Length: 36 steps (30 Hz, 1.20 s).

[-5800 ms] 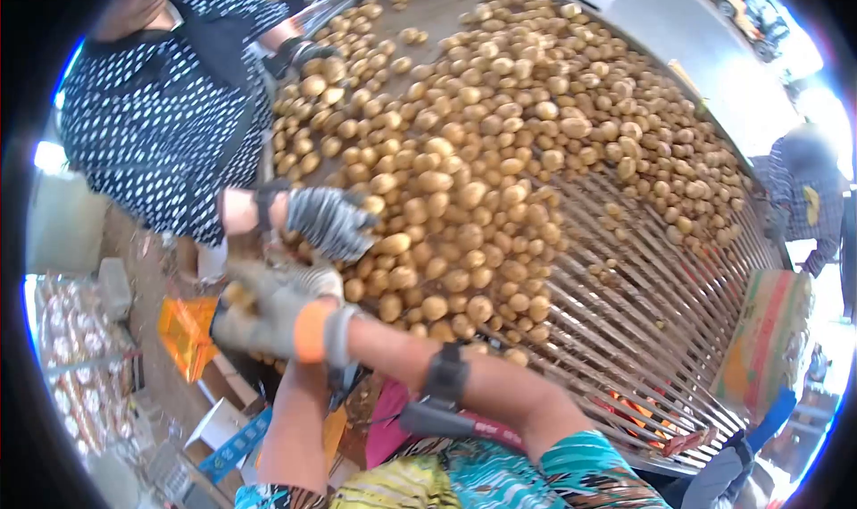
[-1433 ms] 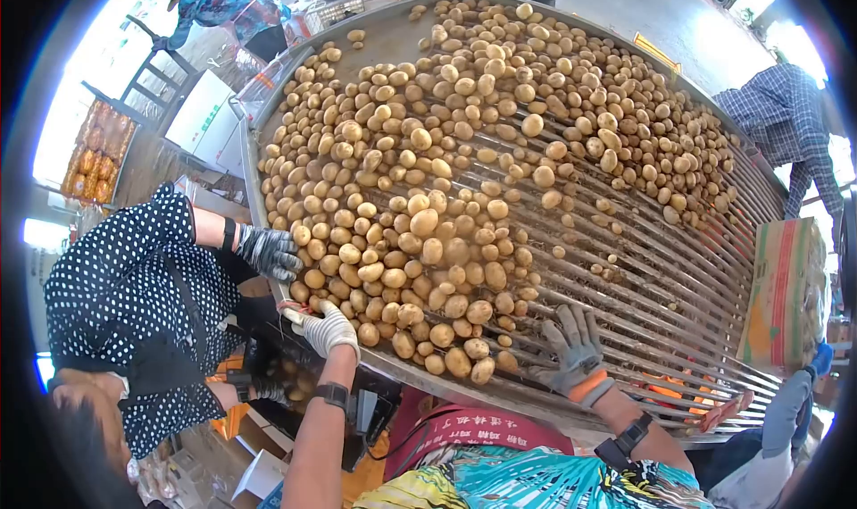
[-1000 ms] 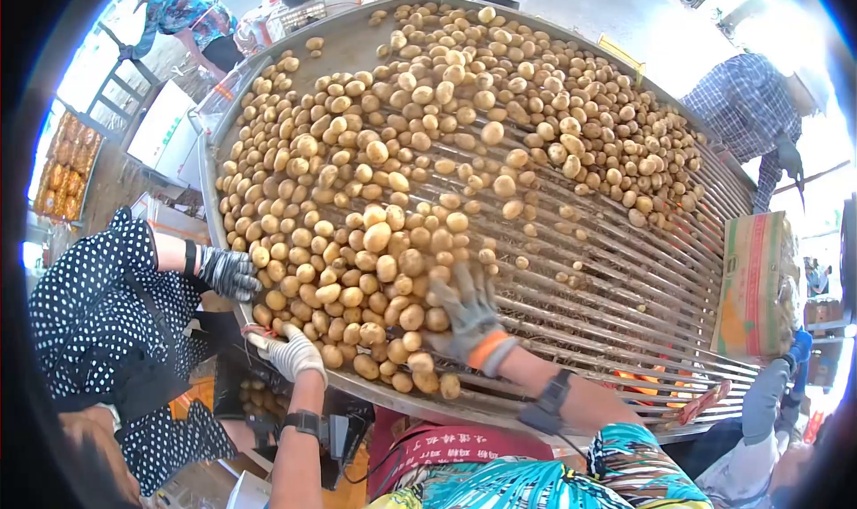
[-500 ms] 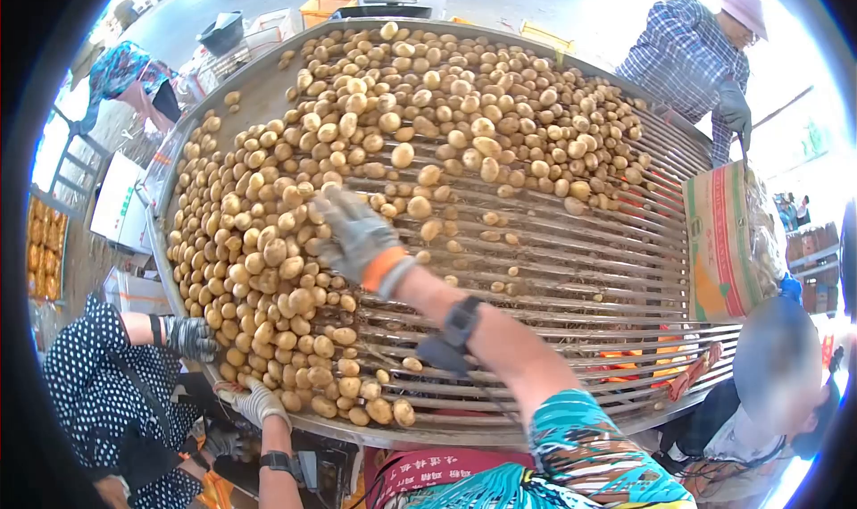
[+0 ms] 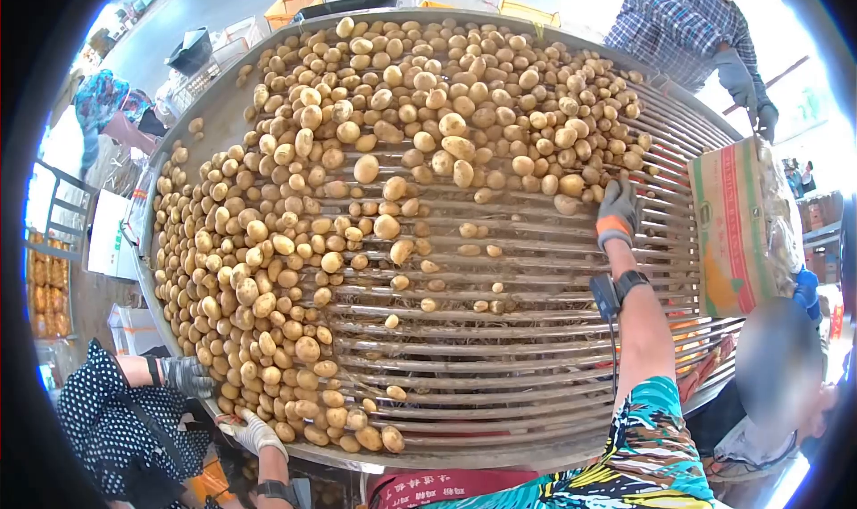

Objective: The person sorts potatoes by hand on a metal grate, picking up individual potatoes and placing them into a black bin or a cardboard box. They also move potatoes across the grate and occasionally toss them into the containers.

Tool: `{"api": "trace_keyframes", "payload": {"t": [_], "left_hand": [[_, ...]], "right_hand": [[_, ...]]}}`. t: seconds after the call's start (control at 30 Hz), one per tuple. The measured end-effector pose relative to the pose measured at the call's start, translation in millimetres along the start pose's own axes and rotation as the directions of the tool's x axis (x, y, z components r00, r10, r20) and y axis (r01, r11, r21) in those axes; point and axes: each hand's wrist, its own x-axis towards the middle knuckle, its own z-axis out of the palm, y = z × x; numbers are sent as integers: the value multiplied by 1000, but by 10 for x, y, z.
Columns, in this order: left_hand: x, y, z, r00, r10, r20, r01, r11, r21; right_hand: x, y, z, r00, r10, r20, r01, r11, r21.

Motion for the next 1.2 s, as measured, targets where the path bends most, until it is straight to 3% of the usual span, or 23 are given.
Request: {"api": "trace_keyframes", "payload": {"t": [0.07, 0.13, 0.2, 0.23, 0.3, 0.37, 0.4, 0.43, 0.47, 0.53, 0.6, 0.63, 0.67, 0.73, 0.77, 0.8, 0.87, 0.93, 0.97, 1.03, 1.07, 1.13, 1.2], "left_hand": [[154, -241, -26, 999, 43, 13, -44, 993, 107], [-19, 25, -80, 999, -1, 46, -6, 988, 157], [-88, 158, -98, 987, -156, 46, 139, 956, 259], [-73, 159, -109, 987, -153, 46, 136, 956, 261], [-49, 135, -129, 983, -135, 120, 105, 968, 229], [-120, 177, -116, 984, -126, 123, 98, 973, 208], [-192, 324, -143, 988, -114, 106, 93, 979, 180], [-289, 489, -162, 990, -97, 106, 76, 979, 188], [-332, 579, -176, 989, -104, 104, 83, 978, 190], [-302, 557, -144, 987, -134, 85, 122, 984, 131], [-230, 356, -134, 997, -19, 71, 10, 991, 132], [-167, 211, -115, 997, 54, 59, -61, 991, 122], [-223, 354, -136, 998, 27, 64, -35, 991, 126], [-208, 182, -16, 996, 66, -60, -69, 997, -43], [-208, 244, -92, 994, 106, 5, -106, 988, 110], [-348, 470, -71, 996, 59, -66, -50, 990, 128], [-267, 381, -109, 998, 62, 21, -65, 982, 179], [-264, 396, -110, 996, 90, 15, -91, 978, 188], [-287, 402, -120, 993, 120, 20, -121, 971, 207], [-331, 454, -120, 997, 79, 13, -80, 980, 184], [-326, 472, -125, 999, 49, 20, -52, 986, 158], [-279, 359, -72, 1000, 26, -14, -23, 982, 185], [-243, 275, -56, 1000, 28, -8, -26, 986, 166]], "right_hand": [[42, -356, 41, 997, -74, 20, 73, 997, 34], [49, -576, 265, 990, -138, -41, 141, 987, 81], [76, -811, 618, 969, -210, -133, 239, 933, 269], [-47, -1350, 164, 987, -107, -120, 152, 861, 486], [-169, -1804, 126, 983, -131, -129, 168, 926, 338], [-246, -2296, -10, 990, -133, 56, 57, 720, 691], [-311, -2430, 22, 978, -208, 5, 162, 775, 610], [-346, -2535, 159, 962, -272, -8, 213, 736, 642], [-390, -2792, -27, 978, -134, 162, -42, 632, 774], [-518, -3178, 104, 924, -193, 331, -192, 514, 836], [-790, -3538, 37, 924, -315, 215, 52, 662, 747], [-942, -3727, 17, 922, -346, 172, 63, 574, 816], [-1118, -3885, -76, 885, -423, 195, 69, 532, 844], [-1470, -4196, -223, 840, -505, 198, 132, 544, 829], [-1717, -4298, -329, 835, -504, 219, 113, 548, 829], [-1961, -4360, -465, 829, -506, 237, 99, 550, 829], [-2315, -4342, -749, 800, -560, 215, 177, 564, 807], [-2700, -4227, -1014, 743, -624, 241, 239, 585, 775], [-2888, -4034, -1112, 698, -697, 163, 292, 486, 824], [-3174, -3670, -1412, 526, -836, 158, 410, 412, 814], [-3278, -3467, -1532, 521, -840, 152, 409, 402, 820], [-3285, -3062, -1702, 322, -944, 71, 382, 198, 903], [-2918, -2757, -1714, 349, -936, -39, 474, 141, 869]]}}
